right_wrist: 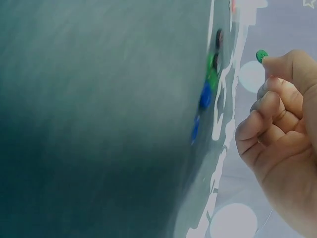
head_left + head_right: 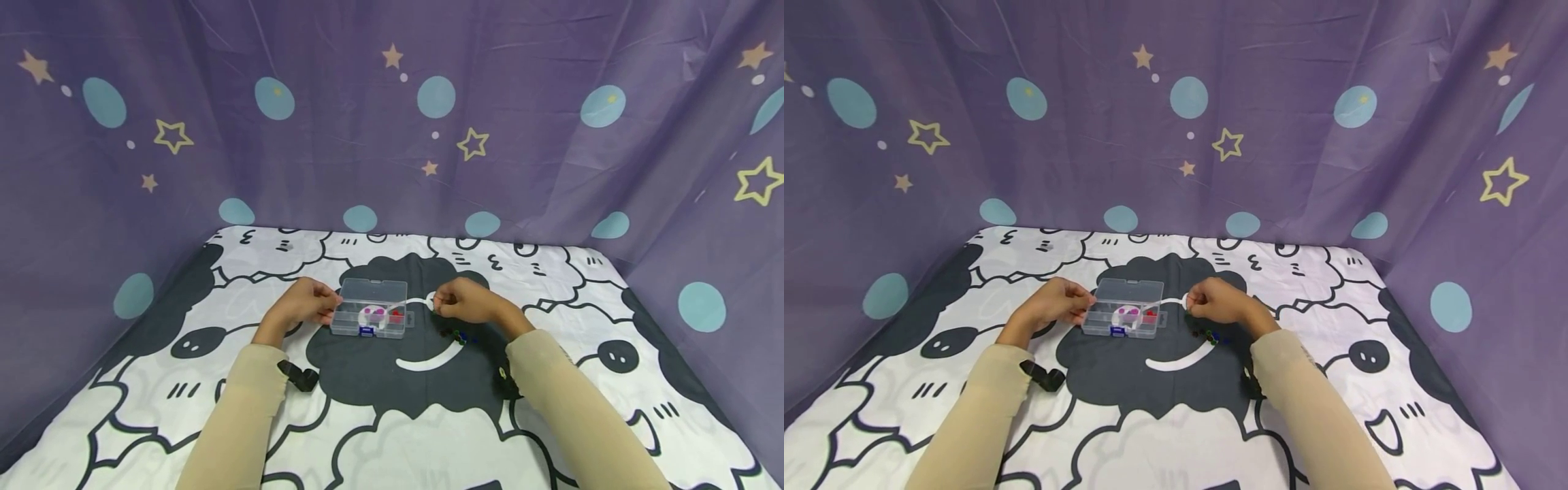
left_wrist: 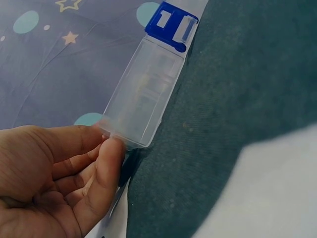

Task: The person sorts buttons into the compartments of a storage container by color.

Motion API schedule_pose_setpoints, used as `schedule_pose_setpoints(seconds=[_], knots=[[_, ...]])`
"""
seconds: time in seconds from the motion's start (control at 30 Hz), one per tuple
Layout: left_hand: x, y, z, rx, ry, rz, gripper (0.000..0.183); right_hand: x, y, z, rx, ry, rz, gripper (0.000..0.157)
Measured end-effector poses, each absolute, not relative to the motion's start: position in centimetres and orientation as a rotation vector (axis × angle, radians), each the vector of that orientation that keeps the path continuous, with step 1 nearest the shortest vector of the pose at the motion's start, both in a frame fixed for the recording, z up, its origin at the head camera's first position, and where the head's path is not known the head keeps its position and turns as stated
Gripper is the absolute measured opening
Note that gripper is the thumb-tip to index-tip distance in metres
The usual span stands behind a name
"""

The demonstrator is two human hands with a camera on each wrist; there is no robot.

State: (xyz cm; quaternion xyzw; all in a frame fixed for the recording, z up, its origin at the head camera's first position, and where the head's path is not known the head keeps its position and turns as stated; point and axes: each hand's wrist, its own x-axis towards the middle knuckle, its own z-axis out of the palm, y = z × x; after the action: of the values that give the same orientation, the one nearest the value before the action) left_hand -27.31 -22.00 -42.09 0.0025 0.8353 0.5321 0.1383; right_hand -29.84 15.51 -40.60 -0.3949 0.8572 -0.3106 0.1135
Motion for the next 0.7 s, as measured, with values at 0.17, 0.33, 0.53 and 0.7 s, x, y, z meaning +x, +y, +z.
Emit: schedule_pose_setpoints(seconds=[0.17,0.33,0.53,0.7], knots=[[-27.4,-22.0,-42.2,-0.008,2.401,1.546,0.017,-29.5,14.3,-40.1,-1.188,2.497,-0.927,0.011],[-27.4,-22.0,-42.1,-0.007,2.401,1.541,0.018,-29.2,13.0,-40.1,-1.204,2.473,-0.939,0.012],[-27.3,-21.9,-41.9,0.000,2.398,1.544,0.020,-29.0,12.0,-40.5,-1.216,2.448,-0.965,0.010],[-27.3,-21.8,-41.9,-0.003,2.404,1.542,0.020,-28.8,11.3,-40.8,-1.205,2.427,-0.987,0.011]])
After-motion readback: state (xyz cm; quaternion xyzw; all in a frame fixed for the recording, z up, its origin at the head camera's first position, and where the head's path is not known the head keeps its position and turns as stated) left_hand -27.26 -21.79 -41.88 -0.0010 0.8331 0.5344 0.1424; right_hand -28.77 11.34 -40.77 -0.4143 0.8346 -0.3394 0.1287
